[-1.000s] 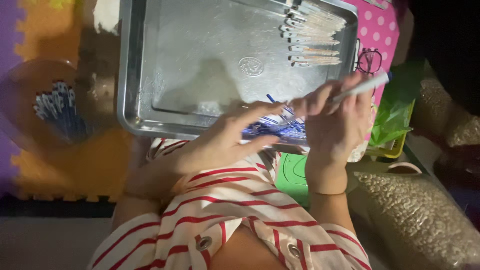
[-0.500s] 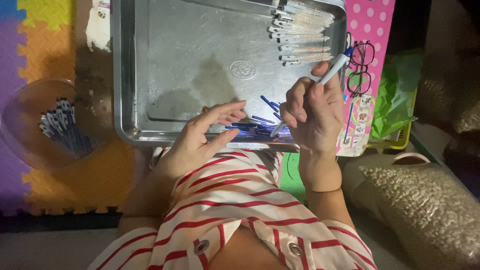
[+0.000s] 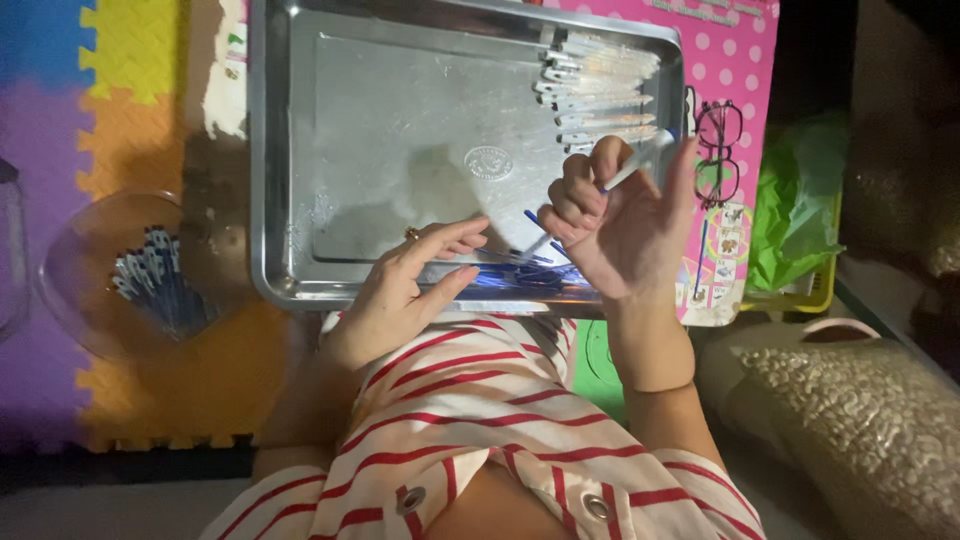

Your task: The person assembles pens by hand by inserting blue ink tubes into plastic barrels and attaching caps.

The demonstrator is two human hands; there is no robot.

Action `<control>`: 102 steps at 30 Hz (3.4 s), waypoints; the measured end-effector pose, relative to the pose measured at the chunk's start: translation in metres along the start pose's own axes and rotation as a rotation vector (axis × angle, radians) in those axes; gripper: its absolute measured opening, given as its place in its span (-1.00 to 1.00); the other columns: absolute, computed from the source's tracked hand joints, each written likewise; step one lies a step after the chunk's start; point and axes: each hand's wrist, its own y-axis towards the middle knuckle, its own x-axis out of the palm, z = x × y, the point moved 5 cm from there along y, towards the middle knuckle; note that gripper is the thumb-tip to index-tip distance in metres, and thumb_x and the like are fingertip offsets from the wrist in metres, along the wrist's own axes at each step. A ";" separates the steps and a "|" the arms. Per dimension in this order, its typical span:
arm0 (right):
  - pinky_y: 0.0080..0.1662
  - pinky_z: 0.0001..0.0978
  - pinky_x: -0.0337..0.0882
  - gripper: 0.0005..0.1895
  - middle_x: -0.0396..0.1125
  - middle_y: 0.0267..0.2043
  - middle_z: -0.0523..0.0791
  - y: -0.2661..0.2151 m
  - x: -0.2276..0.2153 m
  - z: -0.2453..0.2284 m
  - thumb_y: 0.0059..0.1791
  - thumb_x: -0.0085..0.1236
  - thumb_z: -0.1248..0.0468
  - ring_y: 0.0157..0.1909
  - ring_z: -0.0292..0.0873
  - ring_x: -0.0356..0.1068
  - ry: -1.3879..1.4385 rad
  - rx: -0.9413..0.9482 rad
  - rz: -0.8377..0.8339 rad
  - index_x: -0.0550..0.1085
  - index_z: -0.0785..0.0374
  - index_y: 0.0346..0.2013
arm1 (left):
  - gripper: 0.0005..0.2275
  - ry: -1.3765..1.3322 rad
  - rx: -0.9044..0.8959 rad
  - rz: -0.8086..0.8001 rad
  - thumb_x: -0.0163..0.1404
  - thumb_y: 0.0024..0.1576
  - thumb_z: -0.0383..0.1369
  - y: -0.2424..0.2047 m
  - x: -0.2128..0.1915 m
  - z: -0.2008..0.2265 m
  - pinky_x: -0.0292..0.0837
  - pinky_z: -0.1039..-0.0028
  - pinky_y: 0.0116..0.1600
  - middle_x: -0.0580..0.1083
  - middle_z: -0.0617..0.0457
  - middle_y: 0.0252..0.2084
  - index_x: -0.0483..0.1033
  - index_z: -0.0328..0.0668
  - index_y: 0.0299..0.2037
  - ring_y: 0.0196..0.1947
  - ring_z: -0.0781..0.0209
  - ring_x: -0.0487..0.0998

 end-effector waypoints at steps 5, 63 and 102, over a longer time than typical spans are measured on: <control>-0.40 -0.60 0.21 -0.73 0.03 -0.33 -0.21 0.000 -0.011 0.011 0.22 -0.02 0.18 -0.48 -0.42 0.02 -0.213 -0.063 -0.063 0.23 0.17 0.16 | -0.59 0.023 0.026 0.042 0.08 0.31 -0.39 0.003 0.000 0.004 0.55 0.12 0.18 0.56 -0.24 0.10 0.40 -0.24 0.37 0.10 -0.19 0.62; -0.32 -0.35 0.41 -0.88 0.35 -0.28 -0.07 -0.039 -0.065 0.132 0.03 0.15 0.34 -0.34 -0.08 0.39 -2.554 -0.631 -0.350 0.59 0.22 -0.18 | -0.94 1.694 0.348 0.220 0.17 0.30 -0.30 -0.072 -0.073 -0.106 0.46 0.53 -0.23 0.45 0.15 -0.35 0.63 0.01 -0.09 -0.40 0.26 0.52; -0.06 0.39 0.45 -0.78 0.35 -0.10 0.24 0.049 -0.021 0.152 0.06 0.13 0.43 -0.07 0.52 0.42 -1.443 -0.025 -0.400 0.41 0.36 0.00 | -0.81 0.297 -0.049 0.315 0.11 0.24 -0.71 -0.058 -0.102 -0.112 0.59 0.39 -0.37 0.57 -0.18 -0.26 0.54 -0.39 0.02 -0.37 0.03 0.64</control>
